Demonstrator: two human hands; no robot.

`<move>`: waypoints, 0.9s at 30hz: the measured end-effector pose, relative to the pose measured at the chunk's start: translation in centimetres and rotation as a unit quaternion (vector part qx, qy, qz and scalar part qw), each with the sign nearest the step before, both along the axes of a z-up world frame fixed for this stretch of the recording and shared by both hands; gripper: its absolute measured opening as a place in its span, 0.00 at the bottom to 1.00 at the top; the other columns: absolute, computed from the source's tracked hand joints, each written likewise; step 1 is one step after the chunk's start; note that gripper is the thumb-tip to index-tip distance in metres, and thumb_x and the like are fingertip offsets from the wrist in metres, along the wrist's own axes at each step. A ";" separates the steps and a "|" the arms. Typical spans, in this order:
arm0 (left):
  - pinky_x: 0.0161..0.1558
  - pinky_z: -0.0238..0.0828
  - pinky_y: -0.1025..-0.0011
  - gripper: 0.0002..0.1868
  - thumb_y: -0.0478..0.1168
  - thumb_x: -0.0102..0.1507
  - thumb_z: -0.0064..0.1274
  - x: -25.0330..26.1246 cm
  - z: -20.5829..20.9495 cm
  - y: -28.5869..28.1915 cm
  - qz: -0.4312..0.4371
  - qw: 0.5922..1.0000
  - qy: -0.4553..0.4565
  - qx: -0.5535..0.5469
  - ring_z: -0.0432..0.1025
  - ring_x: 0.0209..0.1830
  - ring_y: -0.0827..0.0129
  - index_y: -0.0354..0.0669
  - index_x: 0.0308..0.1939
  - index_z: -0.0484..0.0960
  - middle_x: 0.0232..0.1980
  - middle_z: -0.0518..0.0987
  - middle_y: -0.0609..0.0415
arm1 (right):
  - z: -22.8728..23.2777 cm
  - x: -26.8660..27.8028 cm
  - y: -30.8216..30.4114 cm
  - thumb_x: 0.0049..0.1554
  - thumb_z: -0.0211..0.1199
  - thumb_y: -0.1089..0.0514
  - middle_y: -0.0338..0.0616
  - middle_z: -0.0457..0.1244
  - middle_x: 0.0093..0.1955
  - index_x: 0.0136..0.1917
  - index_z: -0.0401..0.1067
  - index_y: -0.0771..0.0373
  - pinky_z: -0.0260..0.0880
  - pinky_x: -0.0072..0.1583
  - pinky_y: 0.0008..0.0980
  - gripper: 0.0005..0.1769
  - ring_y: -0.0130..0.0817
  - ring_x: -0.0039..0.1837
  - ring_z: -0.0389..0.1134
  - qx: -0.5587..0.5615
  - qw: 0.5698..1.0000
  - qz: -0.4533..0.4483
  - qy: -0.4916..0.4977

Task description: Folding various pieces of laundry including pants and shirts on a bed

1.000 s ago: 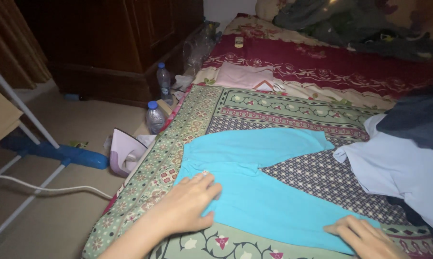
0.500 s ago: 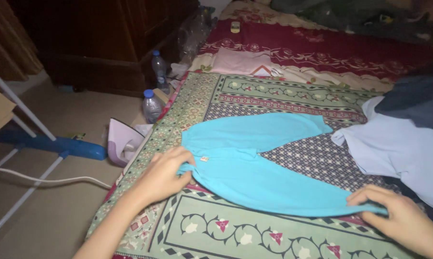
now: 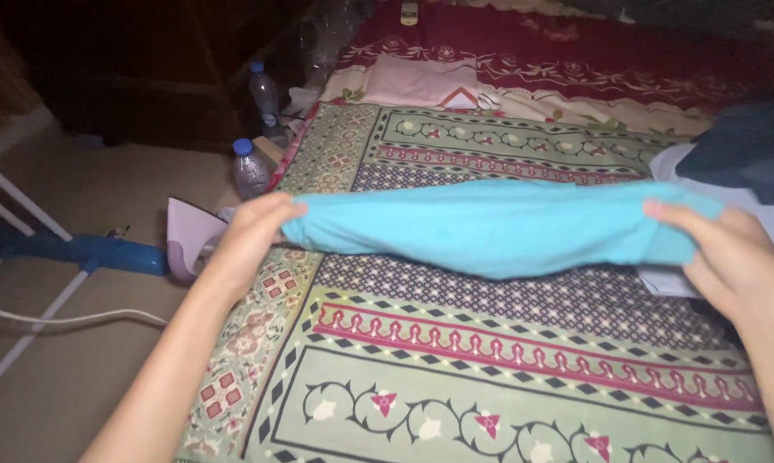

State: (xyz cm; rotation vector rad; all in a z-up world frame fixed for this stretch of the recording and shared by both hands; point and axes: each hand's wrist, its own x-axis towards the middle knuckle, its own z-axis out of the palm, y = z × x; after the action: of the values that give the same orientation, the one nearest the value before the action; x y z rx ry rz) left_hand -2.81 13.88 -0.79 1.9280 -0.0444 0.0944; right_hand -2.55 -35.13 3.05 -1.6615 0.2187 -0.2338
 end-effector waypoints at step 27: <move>0.78 0.49 0.58 0.44 0.61 0.66 0.46 3.8 0.0 -2.9 0.121 0.966 0.229 0.018 0.54 0.82 0.58 0.32 0.75 0.58 0.82 0.56 0.45 | -12.1 15.5 0.6 0.60 0.63 0.66 0.54 0.66 0.65 0.73 0.53 0.66 0.79 0.60 0.26 0.32 0.33 0.64 0.73 0.068 0.991 -0.111 0.019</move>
State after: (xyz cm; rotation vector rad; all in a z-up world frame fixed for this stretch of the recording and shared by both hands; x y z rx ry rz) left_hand 0.98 11.02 -0.79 1.9408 0.5020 -0.1930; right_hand 12.92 -34.54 -9.08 -1.5077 0.4395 -0.3476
